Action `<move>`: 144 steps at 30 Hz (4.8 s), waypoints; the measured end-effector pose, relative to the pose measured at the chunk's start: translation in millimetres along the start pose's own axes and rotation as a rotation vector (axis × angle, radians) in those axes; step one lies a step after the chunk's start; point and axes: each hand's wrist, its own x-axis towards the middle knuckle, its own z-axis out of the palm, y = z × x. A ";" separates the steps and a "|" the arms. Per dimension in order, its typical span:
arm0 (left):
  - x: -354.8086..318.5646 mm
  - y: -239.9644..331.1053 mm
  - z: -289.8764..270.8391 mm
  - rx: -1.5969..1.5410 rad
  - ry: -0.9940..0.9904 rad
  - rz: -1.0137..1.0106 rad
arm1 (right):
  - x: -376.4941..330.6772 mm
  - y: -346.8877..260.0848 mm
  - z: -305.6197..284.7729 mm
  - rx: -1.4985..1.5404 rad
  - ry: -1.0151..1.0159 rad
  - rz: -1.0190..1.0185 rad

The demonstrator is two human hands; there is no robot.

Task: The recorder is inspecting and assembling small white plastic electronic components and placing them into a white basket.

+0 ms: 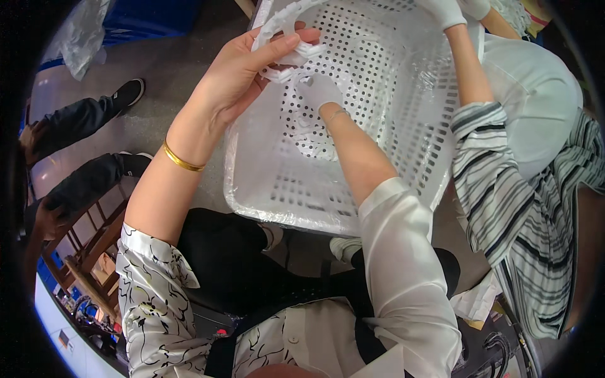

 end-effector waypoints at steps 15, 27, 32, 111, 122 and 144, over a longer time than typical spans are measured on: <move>-2.9 10.9 -4.1 0.070 -0.081 -0.077 | -80.1 -78.5 -173.5 0.646 0.440 -0.339; -2.6 5.2 23.3 0.047 -0.032 -0.139 | -137.2 -93.6 -230.0 0.235 0.455 -0.741; -10.5 5.5 29.6 0.049 0.008 -0.126 | -140.0 -94.6 -229.2 0.291 0.357 -0.724; -8.1 -0.9 20.0 0.004 -0.032 -0.115 | -130.9 -113.8 -265.0 0.807 -0.261 -0.260; 3.2 -9.1 23.6 0.000 -0.031 -0.133 | -130.2 -107.3 -261.2 0.577 -0.083 -0.349; 15.0 -27.3 10.8 0.196 0.048 -0.081 | -154.3 -13.9 -435.2 0.908 0.789 -0.369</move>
